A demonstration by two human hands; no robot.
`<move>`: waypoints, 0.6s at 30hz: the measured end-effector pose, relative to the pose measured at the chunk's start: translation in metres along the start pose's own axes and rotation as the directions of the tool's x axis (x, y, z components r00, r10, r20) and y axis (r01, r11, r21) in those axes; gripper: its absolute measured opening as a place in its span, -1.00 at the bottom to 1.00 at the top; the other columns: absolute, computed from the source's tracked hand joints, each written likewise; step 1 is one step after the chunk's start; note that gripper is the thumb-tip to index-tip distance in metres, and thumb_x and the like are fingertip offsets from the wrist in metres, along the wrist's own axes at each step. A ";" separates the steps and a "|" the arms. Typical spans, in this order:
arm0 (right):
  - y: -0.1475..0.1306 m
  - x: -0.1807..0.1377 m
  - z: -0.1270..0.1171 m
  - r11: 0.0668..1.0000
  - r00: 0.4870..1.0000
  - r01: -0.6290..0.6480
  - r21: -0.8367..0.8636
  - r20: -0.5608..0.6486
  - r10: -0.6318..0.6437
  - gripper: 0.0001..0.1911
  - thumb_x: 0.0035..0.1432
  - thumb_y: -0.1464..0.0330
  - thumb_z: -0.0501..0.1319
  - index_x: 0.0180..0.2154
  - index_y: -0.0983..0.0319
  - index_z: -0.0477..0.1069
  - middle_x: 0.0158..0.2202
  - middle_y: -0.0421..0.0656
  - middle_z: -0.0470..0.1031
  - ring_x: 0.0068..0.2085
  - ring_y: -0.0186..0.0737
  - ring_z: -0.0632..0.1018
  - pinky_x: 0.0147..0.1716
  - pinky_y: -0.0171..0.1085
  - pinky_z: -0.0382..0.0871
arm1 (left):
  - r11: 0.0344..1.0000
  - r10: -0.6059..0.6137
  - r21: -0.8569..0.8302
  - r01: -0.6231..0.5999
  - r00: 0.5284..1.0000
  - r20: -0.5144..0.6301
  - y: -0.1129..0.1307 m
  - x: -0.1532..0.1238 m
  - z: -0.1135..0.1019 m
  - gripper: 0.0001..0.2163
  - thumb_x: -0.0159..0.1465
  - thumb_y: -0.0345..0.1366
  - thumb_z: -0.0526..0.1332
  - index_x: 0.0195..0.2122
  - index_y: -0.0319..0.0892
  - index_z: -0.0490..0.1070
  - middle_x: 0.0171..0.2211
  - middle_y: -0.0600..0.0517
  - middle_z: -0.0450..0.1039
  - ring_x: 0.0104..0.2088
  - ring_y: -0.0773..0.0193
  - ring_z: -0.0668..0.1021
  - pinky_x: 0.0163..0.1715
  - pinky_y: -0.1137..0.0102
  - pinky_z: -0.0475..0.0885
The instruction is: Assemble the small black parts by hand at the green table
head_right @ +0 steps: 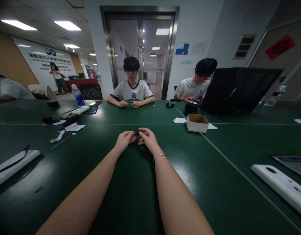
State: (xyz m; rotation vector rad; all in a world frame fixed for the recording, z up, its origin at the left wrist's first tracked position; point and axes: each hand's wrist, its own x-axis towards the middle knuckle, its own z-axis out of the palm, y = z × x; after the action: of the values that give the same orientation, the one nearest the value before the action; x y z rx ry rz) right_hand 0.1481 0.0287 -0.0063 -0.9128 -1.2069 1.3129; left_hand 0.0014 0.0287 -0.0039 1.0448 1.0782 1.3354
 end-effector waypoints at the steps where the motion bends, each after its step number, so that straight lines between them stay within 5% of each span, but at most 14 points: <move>1: 0.000 0.000 0.000 1.000 1.000 0.000 -0.002 -0.001 0.000 -0.76 0.16 0.41 0.25 -0.10 0.23 0.40 -0.44 -0.24 0.43 -0.58 -0.41 0.48 -0.56 -0.37 0.55 | 1.000 0.003 0.001 -0.003 1.000 -0.001 0.000 0.000 0.000 -0.84 0.21 -0.29 0.28 -0.34 -0.32 0.45 -0.53 -0.01 0.47 -0.53 0.41 0.50 -0.50 0.56 0.41; 18: 0.000 -0.001 -0.001 1.000 1.000 0.013 0.003 0.018 -0.013 -0.74 0.13 0.42 0.28 -0.10 0.22 0.41 -0.44 -0.25 0.43 -0.57 -0.42 0.49 -0.54 -0.37 0.55 | 0.999 0.025 0.027 -0.024 0.999 -0.024 0.001 -0.002 0.000 -0.87 0.23 -0.32 0.26 -0.36 -0.33 0.45 -0.53 -0.01 0.47 -0.54 0.40 0.49 -0.51 0.55 0.39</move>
State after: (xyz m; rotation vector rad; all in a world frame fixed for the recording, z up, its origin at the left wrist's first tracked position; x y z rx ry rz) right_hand 0.1489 0.0279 -0.0063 -0.8915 -1.2227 1.3146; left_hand 0.0015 0.0265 -0.0033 1.0670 1.1070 1.3595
